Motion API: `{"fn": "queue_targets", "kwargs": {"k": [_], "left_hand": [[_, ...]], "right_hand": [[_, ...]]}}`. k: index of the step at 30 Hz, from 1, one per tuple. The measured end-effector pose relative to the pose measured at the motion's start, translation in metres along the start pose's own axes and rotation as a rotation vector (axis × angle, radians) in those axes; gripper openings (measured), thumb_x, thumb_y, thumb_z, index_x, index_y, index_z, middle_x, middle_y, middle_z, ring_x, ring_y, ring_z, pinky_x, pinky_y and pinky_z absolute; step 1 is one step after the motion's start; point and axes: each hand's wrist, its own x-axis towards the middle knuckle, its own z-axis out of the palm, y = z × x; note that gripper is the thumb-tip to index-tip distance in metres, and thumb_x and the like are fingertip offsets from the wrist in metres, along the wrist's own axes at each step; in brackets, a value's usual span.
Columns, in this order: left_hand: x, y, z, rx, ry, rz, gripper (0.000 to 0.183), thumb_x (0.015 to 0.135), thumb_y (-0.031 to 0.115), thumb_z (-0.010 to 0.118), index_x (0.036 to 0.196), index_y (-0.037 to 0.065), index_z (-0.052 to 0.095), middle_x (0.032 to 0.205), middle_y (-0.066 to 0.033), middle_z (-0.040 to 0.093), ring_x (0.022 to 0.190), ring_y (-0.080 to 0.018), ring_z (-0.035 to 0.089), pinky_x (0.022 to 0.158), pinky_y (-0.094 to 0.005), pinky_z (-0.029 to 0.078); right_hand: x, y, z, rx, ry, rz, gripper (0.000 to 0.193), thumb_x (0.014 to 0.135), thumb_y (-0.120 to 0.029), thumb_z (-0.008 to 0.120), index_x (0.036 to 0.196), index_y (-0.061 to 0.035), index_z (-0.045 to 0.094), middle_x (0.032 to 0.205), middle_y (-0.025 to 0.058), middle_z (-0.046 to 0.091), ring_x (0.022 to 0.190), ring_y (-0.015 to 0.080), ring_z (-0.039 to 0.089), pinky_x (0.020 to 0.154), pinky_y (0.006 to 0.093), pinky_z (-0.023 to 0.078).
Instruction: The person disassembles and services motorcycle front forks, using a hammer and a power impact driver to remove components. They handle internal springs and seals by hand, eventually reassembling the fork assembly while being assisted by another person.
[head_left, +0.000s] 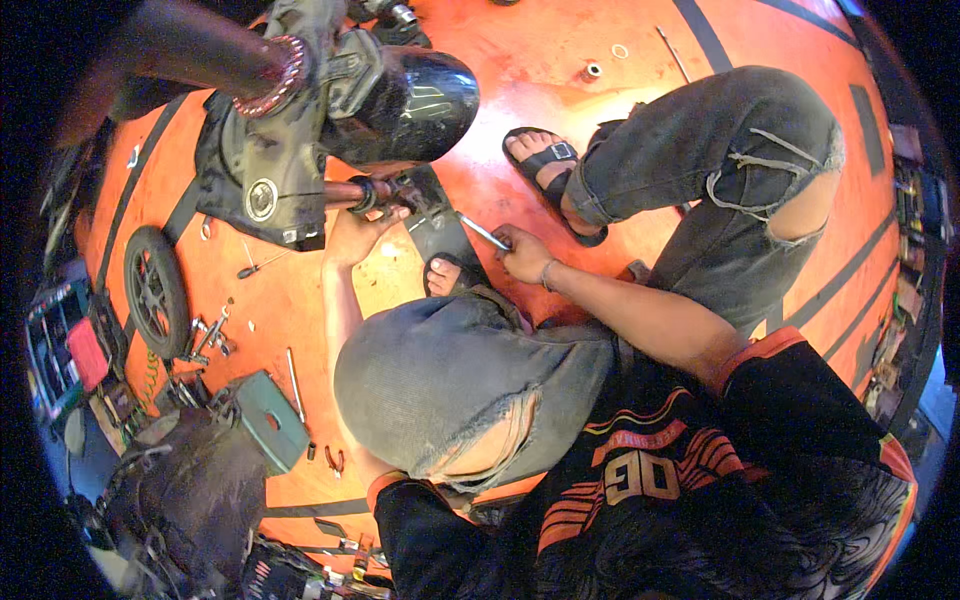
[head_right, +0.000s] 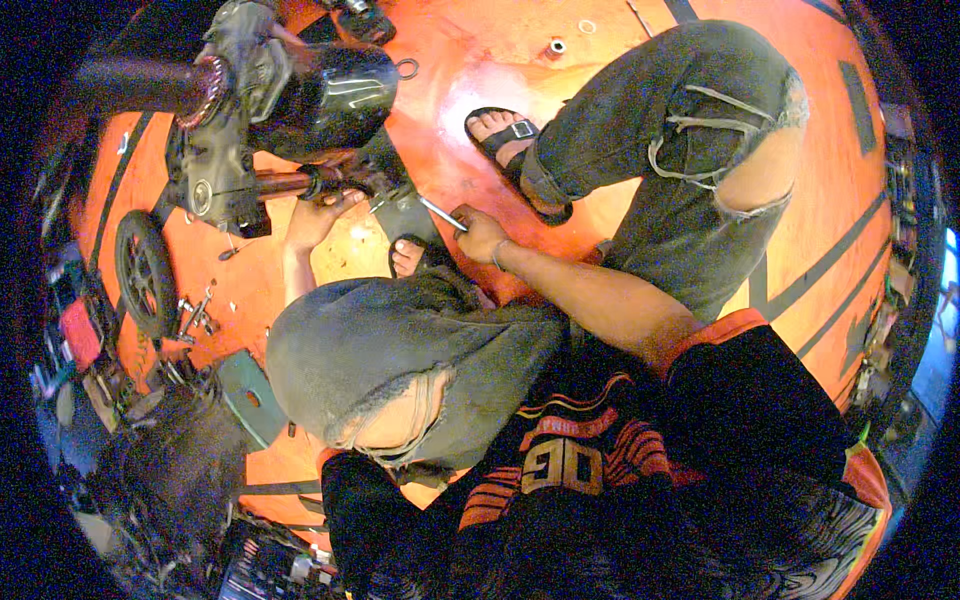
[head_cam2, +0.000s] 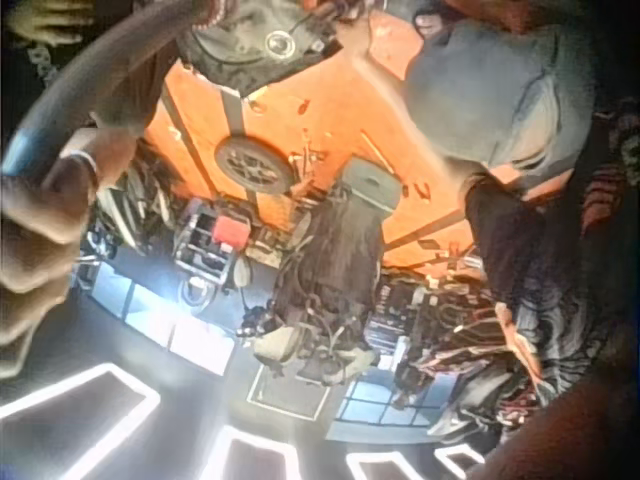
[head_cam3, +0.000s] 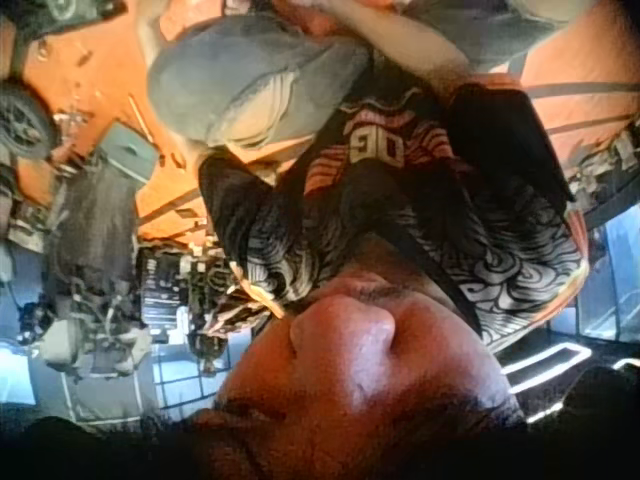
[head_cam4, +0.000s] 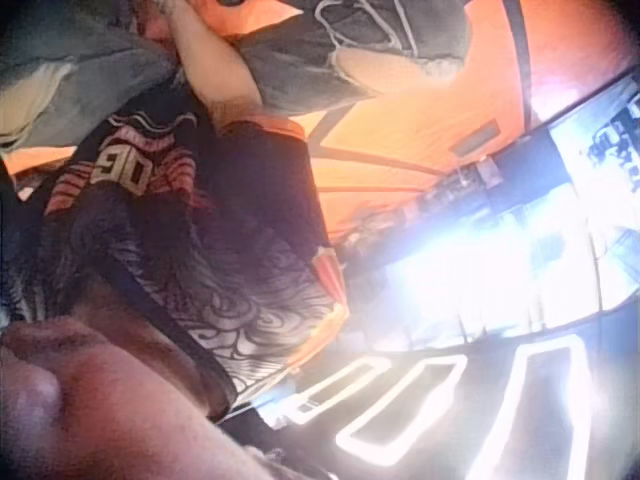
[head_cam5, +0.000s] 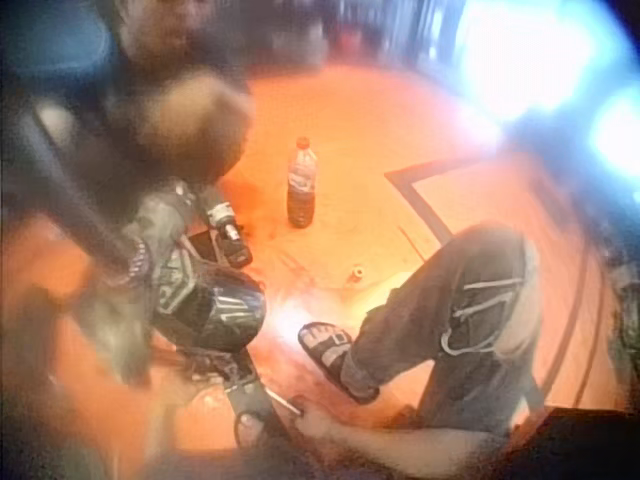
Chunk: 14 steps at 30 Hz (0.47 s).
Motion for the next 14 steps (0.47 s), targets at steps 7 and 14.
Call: {"fn": "queue_targets", "kwargs": {"k": [7, 14], "left_hand": [[0.044, -0.012, 0.002, 0.311, -0.26, 0.106, 0.063, 0.073, 0.03, 0.083, 0.126, 0.009, 0.056, 0.115, -0.0041, 0.065, 0.105, -0.0155, 0.061, 0.094, -0.0329, 0.047], [0.025, 0.005, -0.011, 0.528, -0.119, 0.136, 0.075, 0.062, 0.072, 0.071, 0.112, 0.017, 0.061, 0.098, -0.0034, 0.066, 0.103, -0.026, 0.061, 0.099, -0.0409, 0.042]], "right_hand": [[0.004, -0.006, -0.023, 0.051, 0.016, 0.169, 0.031, 0.077, -0.012, 0.061, 0.108, -0.0037, 0.059, 0.096, 0.0203, 0.065, 0.091, 0.0339, 0.063, 0.082, 0.0413, 0.049], [0.106, -0.076, -0.044, -0.292, 0.269, -0.187, 0.068, 0.08, -0.034, 0.065, 0.139, -0.0105, 0.04, 0.108, 0.0278, 0.064, 0.102, 0.0427, 0.062, 0.088, 0.0463, 0.051]]}}
